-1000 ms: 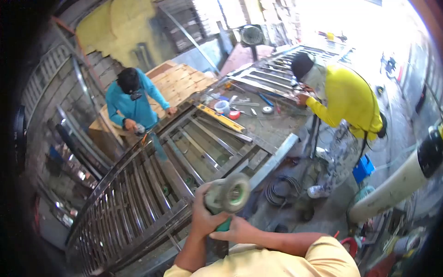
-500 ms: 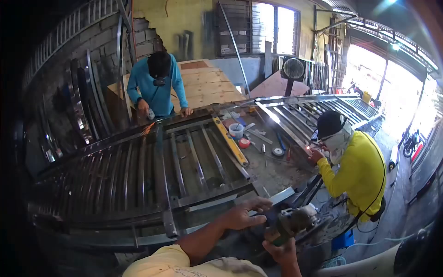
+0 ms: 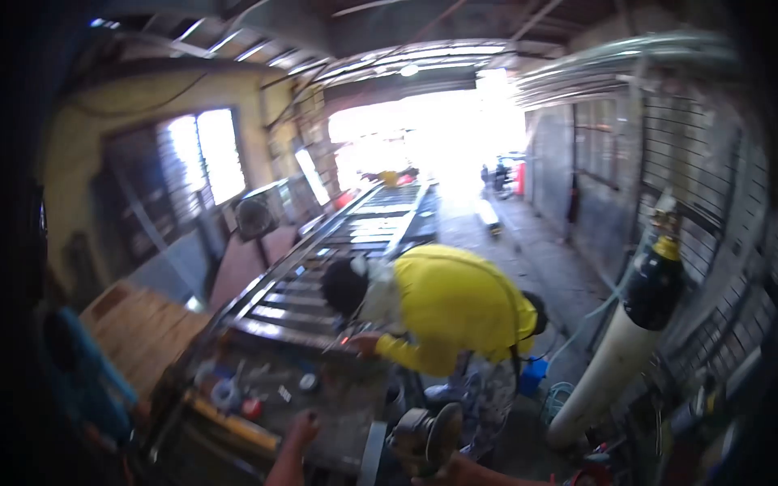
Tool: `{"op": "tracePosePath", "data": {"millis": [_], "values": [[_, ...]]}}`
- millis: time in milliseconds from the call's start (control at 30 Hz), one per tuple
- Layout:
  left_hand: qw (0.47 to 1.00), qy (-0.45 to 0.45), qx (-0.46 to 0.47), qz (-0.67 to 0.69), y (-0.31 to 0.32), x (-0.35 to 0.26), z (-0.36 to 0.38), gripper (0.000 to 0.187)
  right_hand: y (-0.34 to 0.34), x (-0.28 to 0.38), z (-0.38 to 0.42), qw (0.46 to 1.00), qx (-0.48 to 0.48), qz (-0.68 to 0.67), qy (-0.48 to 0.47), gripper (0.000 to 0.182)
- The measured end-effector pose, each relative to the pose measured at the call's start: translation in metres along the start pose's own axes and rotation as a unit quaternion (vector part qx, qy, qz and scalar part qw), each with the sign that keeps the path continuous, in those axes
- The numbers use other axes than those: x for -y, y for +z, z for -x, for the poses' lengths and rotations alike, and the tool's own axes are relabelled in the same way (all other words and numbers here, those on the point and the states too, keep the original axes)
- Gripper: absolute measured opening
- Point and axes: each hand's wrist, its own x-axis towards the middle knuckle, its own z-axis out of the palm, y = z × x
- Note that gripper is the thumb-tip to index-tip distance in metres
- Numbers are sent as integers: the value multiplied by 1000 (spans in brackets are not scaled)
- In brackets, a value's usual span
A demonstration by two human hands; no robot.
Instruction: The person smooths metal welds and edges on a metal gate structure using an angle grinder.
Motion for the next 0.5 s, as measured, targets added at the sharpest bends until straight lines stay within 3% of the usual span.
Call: {"op": "tracePosePath", "data": {"millis": [33, 67, 133, 233, 500], "values": [[1000, -1, 14, -23, 8, 15, -18, 42, 5, -4, -6, 999, -37, 25, -1, 55], [993, -75, 53, -73, 18, 22, -39, 41, 7, -3, -11, 996, -68, 50, 2, 52], [979, -41, 38, -196, 28, 31, -52, 40, -3, 20, -21, 997, -79, 16, 21, 64], [976, 55, 53, -206, 39, 48, -87, 42, 1, 24, -29, 989, -146, -12, 21, 67], [957, 247, 45, -147, 69, -93, -143, 45, 6, 43, -28, 962, -265, 13, 61, 61]]}}
